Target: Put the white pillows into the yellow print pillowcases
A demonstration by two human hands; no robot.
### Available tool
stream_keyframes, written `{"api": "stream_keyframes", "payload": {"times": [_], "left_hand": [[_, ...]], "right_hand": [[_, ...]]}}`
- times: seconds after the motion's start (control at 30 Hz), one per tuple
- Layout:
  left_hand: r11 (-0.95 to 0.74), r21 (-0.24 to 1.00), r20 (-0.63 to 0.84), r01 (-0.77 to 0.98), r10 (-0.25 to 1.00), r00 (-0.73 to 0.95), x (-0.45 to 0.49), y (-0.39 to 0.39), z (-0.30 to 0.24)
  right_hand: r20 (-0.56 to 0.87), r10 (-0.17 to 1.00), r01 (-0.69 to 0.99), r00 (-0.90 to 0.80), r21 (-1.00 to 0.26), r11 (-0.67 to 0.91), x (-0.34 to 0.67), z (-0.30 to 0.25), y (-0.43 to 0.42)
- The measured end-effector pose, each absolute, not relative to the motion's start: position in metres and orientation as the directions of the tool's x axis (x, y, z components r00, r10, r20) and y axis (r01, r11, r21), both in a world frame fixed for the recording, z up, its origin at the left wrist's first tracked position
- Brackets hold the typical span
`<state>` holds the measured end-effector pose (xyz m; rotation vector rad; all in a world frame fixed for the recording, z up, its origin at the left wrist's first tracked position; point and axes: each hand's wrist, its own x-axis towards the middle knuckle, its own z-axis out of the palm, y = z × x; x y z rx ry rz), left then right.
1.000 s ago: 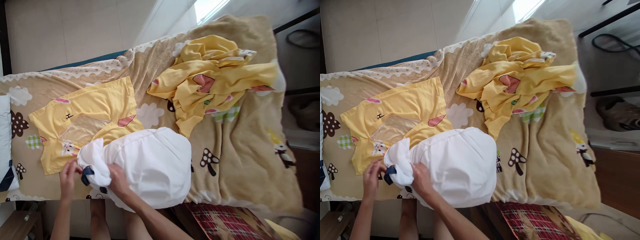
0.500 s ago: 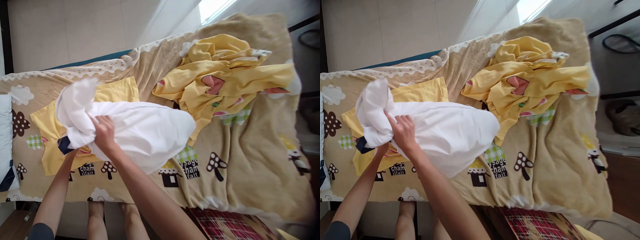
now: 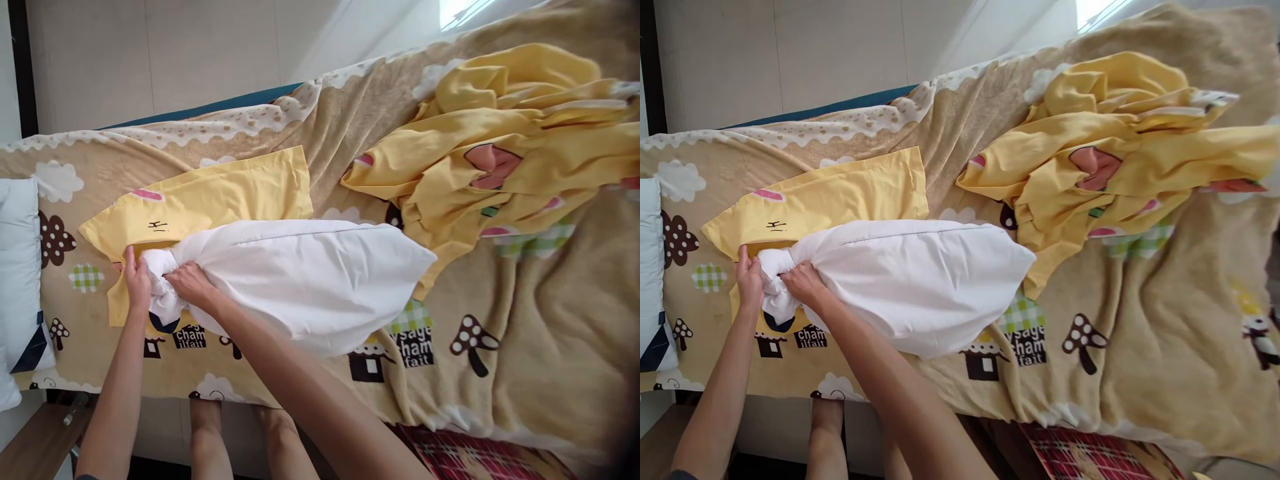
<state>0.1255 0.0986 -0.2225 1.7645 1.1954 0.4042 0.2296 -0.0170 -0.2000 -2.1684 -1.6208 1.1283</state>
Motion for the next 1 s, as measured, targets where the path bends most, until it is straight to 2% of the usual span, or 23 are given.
{"api": "stream_keyframes", "payload": {"times": [0.1, 0.17, 0.23, 0.3, 0.33, 0.37, 0.47, 0.57, 0.67, 0.77, 0.83, 1.0], "left_hand": [[-0.276, 0.688, -0.136, 0.671, 0.859, 0.493, 0.109, 0.075, -0.214], [-0.32, 0.555, -0.154, 0.768, 0.868, 0.472, 0.094, 0.058, -0.216], [-0.307, 0.347, -0.32, 0.886, 0.849, 0.42, 0.08, 0.043, -0.221], [-0.361, 0.121, -0.552, 0.925, 0.75, 0.365, 0.071, 0.027, -0.224], [-0.421, 0.052, -0.65, 0.906, 0.674, 0.35, 0.068, 0.019, -0.223], [-0.489, 0.035, -0.726, 0.872, 0.587, 0.359, 0.067, 0.011, -0.22], [-0.635, 0.209, -0.819, 0.744, 0.301, 0.488, 0.07, -0.001, -0.199], [-0.742, 0.383, -0.784, 0.55, 0.054, 0.618, 0.075, 0.011, -0.164], [-0.869, 0.352, -0.755, 0.347, -0.045, 0.654, 0.071, 0.036, -0.13], [-0.947, 0.243, -0.806, 0.209, -0.077, 0.586, 0.06, 0.044, -0.108], [-0.959, 0.259, -0.818, 0.113, -0.156, 0.554, 0.054, 0.032, -0.099], [-0.909, 0.416, -0.715, 0.025, -0.31, 0.627, 0.055, -0.018, -0.09]], "right_hand": [[-0.473, 0.863, 0.717, 0.174, -0.54, -0.441, 0.238, -0.205, 0.008], [-0.466, 0.847, 0.702, 0.256, -0.512, -0.494, 0.247, -0.211, 0.017], [-0.447, 0.833, 0.69, 0.326, -0.491, -0.532, 0.253, -0.218, 0.019], [-0.424, 0.831, 0.687, 0.361, -0.482, -0.544, 0.254, -0.225, 0.017], [-0.412, 0.833, 0.687, 0.369, -0.482, -0.543, 0.253, -0.228, 0.017], [-0.401, 0.835, 0.688, 0.376, -0.483, -0.542, 0.251, -0.229, 0.017], [-0.383, 0.835, 0.688, 0.396, -0.478, -0.546, 0.24, -0.225, 0.019], [-0.276, 0.882, 0.737, 0.383, -0.484, -0.471, 0.216, -0.213, 0.011], [-0.071, 0.982, 0.831, 0.172, -0.525, -0.184, 0.179, -0.211, -0.021], [-0.003, 0.992, 0.806, -0.124, -0.584, 0.099, 0.142, -0.221, -0.054], [-0.049, 0.985, 0.791, -0.168, -0.603, 0.105, 0.125, -0.229, -0.059], [-0.167, 0.986, 0.794, -0.001, -0.6, -0.101, 0.117, -0.238, -0.014]]}}
